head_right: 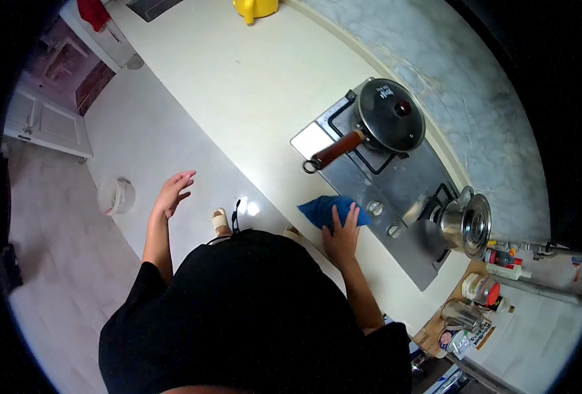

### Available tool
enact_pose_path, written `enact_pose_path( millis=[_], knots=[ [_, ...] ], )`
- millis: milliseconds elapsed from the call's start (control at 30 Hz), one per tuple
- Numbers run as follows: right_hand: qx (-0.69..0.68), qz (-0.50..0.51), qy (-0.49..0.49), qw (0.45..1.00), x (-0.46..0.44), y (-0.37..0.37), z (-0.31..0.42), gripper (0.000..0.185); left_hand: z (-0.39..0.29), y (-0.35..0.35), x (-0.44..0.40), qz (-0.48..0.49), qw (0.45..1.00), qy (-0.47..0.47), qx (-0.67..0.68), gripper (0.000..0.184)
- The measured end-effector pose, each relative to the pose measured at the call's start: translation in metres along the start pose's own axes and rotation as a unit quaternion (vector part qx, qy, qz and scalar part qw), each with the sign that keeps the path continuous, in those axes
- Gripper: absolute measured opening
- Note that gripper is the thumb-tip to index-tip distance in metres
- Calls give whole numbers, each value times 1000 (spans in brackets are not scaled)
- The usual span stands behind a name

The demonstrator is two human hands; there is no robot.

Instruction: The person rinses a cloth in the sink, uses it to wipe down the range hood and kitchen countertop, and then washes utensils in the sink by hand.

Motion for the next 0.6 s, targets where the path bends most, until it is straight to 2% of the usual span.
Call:
enact_pose_path(
  millis=[200, 333, 400, 500, 600],
  knots=[
    [-36, 27, 58, 997, -108, -47, 115, 63, 31, 144, -2, -42, 999, 5, 7, 37],
    [-21, 13, 56, 998, -192, -88, 197, 63, 24, 235, -12, -73, 997, -18, 12, 39],
    [-11, 7, 93, 996, -225, -103, 234, 62, 15, 265, -17, -84, 996, -27, 5, 39],
    [-35, 0, 81, 996, -268, -122, 270, 59, -11, 280, -36, -78, 995, -52, -39, 35],
    [-34, -16, 65, 997, -300, -138, 296, 57, -58, 258, -67, -45, 992, -78, -87, 32]
  ],
)
Point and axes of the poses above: each hand's wrist, its own x-axis away from the middle knuckle, its own y-axis out of the back of the hand, z = x × y, the point moved 10 cm from there along -x, towards the middle knuckle, and after that the axes turned 3 degrees about -x, right-handed, at the moved point
